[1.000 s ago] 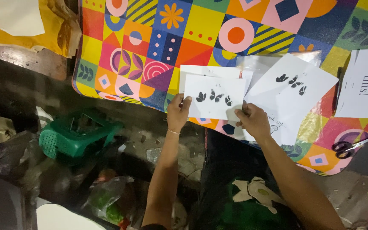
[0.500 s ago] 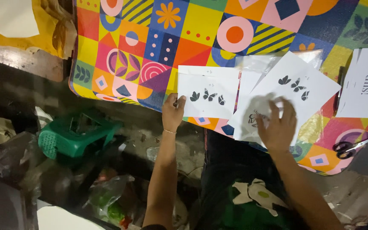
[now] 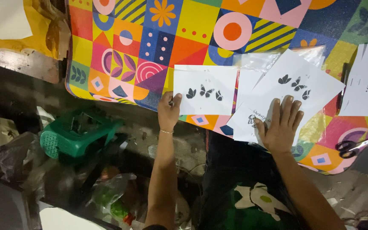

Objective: Cutting out printed designs from paper using scissors and organizing the cutouts on a table.

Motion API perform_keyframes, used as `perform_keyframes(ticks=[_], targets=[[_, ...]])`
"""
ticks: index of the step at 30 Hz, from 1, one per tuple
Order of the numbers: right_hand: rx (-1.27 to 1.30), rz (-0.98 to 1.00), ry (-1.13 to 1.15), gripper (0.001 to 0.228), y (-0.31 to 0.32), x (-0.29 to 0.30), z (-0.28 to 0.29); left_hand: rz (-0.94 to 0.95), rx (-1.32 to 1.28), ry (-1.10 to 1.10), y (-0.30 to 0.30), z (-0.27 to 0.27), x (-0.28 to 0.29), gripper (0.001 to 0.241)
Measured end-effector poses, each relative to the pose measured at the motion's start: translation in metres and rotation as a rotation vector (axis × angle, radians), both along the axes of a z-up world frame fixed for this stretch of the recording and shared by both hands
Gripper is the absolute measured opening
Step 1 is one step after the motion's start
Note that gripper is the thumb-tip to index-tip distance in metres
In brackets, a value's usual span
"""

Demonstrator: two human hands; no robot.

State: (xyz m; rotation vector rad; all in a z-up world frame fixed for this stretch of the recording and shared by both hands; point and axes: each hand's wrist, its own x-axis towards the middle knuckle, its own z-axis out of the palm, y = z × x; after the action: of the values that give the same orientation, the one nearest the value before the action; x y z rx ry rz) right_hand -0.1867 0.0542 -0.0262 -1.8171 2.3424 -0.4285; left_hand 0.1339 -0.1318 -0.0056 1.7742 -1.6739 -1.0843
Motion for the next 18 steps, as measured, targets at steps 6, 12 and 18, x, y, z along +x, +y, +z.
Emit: perform_keyframes(ticks=[6, 12, 18], targets=[[0.01, -0.003, -0.057, 0.086, 0.004, -0.002, -0.004, 0.001, -0.105, -0.072, -0.014, 0.005, -0.011, 0.023], [0.017, -0.023, -0.053, 0.084, 0.004, 0.0, -0.002, 0.006, -0.13, -0.146, -0.016, 0.003, -0.017, 0.022], [0.015, -0.019, -0.036, 0.085, 0.004, -0.002, -0.001, -0.02, -0.168, -0.123, -0.014, -0.014, -0.008, 0.025]])
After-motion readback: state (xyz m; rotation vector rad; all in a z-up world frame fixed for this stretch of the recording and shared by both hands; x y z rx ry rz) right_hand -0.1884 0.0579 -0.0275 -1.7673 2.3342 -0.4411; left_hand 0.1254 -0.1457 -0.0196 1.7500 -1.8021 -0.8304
